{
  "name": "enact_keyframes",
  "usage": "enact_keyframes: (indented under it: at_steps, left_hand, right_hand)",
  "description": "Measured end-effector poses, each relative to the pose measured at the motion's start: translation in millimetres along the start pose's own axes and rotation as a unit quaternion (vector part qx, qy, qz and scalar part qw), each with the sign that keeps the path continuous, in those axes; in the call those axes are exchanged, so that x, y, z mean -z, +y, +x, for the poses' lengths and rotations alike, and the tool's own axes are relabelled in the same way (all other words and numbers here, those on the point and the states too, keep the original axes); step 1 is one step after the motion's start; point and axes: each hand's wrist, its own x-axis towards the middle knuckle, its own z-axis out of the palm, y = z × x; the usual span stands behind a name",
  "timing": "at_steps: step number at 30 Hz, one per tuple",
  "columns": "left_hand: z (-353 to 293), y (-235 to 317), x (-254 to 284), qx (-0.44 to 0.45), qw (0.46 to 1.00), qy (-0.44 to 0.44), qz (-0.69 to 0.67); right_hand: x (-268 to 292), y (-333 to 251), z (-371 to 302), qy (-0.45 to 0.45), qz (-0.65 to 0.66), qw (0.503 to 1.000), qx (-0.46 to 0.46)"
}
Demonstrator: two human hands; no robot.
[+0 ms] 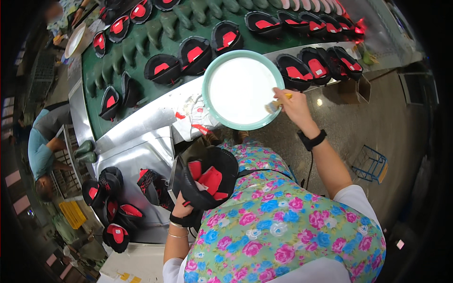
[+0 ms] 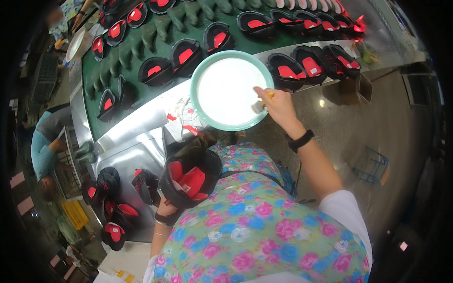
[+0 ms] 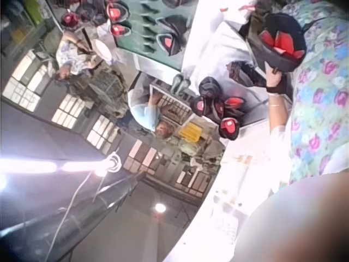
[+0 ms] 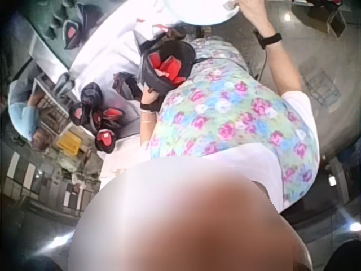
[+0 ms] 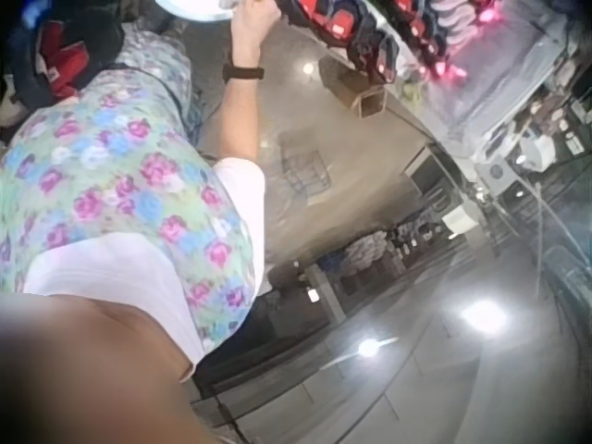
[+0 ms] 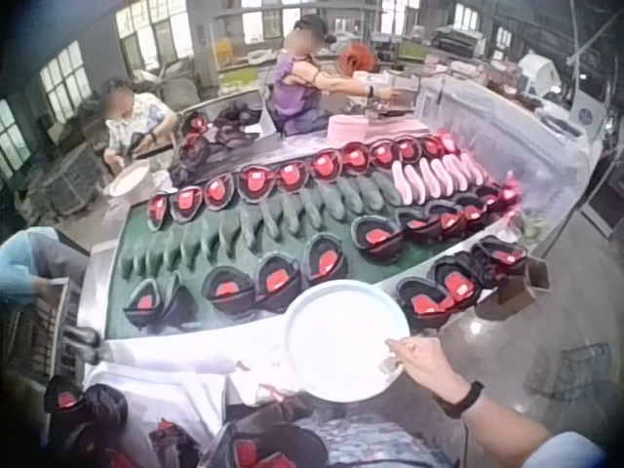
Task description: Apply adhesive liquid to the inner edges of shoe uppers using a brush.
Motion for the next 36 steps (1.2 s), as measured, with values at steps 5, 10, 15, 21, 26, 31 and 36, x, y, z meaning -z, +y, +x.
enact_keyframes:
  at_steps: [5,10,15,21,26,31,36]
  left_hand:
    - [22.6,30.7,-8.2,-0.169,0.947,0.159,0.221]
    - [38.5,111.6,-28.7,-0.290,0.853,0.171,0.398]
    - [35.5,108.4,-17.8,-0.390,0.797,0.211,0.409]
    - [36.4,71.2,-12.0,-0.208,0.944,0.194,0.169]
    - [18.5,-16.3,35.9,-0.037,0.988,0.097,0.116]
    - [19.3,14.7,54.2,0.044,0.988,-0.108,0.101]
    - [32.0,-41.6,77.6,0.022,0.995,0.016,-0.094]
  right_hand:
    - [-29.3,11.9,1.2,0.000,-0.028,0.995,0.100]
    - [-25.9,4.3,-3.9,0.031,0.030,0.995,0.085]
    - [-25.3,-15.1,-7.3,0.041,0.019,0.995,0.088]
    - [-38.3,18.3,3.2,0.057,-0.001,0.991,0.122]
    - [-53.4,22.0,4.5,0.062,-0.037,0.994,0.078]
    - [-71.0,46.1,14.4,0.072,-0.033,0.992,0.104]
    - [-67.8,35.7,16.1,0.085,-0.036,0.990,0.105]
